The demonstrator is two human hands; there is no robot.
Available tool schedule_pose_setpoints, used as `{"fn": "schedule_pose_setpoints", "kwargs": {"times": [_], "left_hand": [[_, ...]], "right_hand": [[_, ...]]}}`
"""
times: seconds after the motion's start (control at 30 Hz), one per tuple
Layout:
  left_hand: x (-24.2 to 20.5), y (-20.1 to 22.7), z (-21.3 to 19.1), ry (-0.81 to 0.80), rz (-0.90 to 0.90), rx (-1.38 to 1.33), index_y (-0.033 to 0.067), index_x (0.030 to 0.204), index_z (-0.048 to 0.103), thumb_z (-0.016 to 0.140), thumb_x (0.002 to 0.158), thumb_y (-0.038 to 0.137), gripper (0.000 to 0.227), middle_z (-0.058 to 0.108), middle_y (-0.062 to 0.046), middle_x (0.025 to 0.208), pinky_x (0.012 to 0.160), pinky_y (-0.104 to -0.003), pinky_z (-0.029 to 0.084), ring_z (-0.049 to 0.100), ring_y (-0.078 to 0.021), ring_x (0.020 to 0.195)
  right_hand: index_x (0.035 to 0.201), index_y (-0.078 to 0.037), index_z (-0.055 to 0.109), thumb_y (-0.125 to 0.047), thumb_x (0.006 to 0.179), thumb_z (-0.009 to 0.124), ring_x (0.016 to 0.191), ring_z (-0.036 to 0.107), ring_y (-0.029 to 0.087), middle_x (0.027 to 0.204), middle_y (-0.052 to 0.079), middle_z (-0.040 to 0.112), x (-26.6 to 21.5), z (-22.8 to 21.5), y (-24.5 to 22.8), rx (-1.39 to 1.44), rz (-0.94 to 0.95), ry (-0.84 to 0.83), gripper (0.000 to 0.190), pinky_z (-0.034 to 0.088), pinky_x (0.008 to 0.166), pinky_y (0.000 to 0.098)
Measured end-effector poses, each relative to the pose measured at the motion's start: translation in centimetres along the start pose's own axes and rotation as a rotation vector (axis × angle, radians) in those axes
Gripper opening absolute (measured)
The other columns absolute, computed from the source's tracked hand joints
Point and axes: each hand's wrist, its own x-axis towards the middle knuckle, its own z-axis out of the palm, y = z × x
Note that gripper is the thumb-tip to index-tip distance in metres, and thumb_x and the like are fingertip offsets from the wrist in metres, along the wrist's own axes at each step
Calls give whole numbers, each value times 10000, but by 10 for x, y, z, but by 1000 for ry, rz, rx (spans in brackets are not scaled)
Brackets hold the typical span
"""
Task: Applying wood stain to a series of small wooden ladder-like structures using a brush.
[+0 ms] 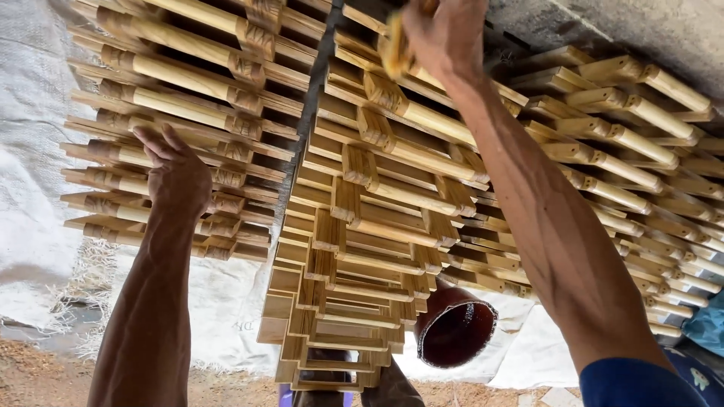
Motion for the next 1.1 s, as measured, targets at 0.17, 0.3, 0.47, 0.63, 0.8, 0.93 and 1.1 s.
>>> {"fn": "schedule_pose_setpoints", "kwargs": {"times": [0.17,0.3,0.47,0.63,0.8,0.93,1.1], "left_hand": [[2,-1,2,5,23,-32,-46,1656,-211,301,1063,-131,788,-249,-364,1621,907,-302,609,55,-551,1584],[-4,-2,1,11,25,-121,-47,1661,-191,288,1052,-172,785,-250,-356,1624,1018,-362,585,62,-562,1579],[-7,-7,7,-6,-16,-266,13,1689,-166,300,1011,-179,845,-271,-307,1649,922,-332,598,46,-545,1605],[0,-12,23,219,167,145,-226,1643,32,348,1018,-103,711,-31,-590,1504,1089,-614,521,220,-636,1517],[-6,-11,12,232,221,145,-225,1647,12,325,1005,-111,724,-4,-576,1515,1022,-515,590,293,-608,1516],[0,-20,19,240,217,264,-235,1652,58,428,1048,-26,739,-28,-590,1483,974,-480,618,309,-600,1497],[11,-18,32,207,161,199,-224,1646,37,573,989,-52,865,-54,-585,1496,1109,-555,526,228,-617,1513]], "right_hand": [[877,-77,654,137,774,675,476,525,53,696,-11,632,-8,-3,-24,152,-12,172,238,477,412,193],[1020,51,687,38,1045,719,576,702,185,729,112,705,-37,-29,-52,511,-272,193,42,611,484,284],[1222,38,723,88,1043,762,1096,700,336,1270,219,650,-140,-60,11,461,-213,274,190,702,884,426],[1527,-23,519,-364,927,776,809,685,48,1366,150,643,-158,-39,3,1546,-127,-62,737,617,802,223],[1467,-40,648,-702,896,303,1155,659,213,1482,138,623,-149,-14,43,606,-508,-77,939,585,936,280],[1484,54,517,-168,1119,430,425,589,83,1608,199,470,-167,-99,4,1153,214,-307,436,419,322,128],[1233,109,765,227,1013,683,952,716,398,1187,294,708,-158,-84,48,527,-249,384,263,581,825,461]]}}
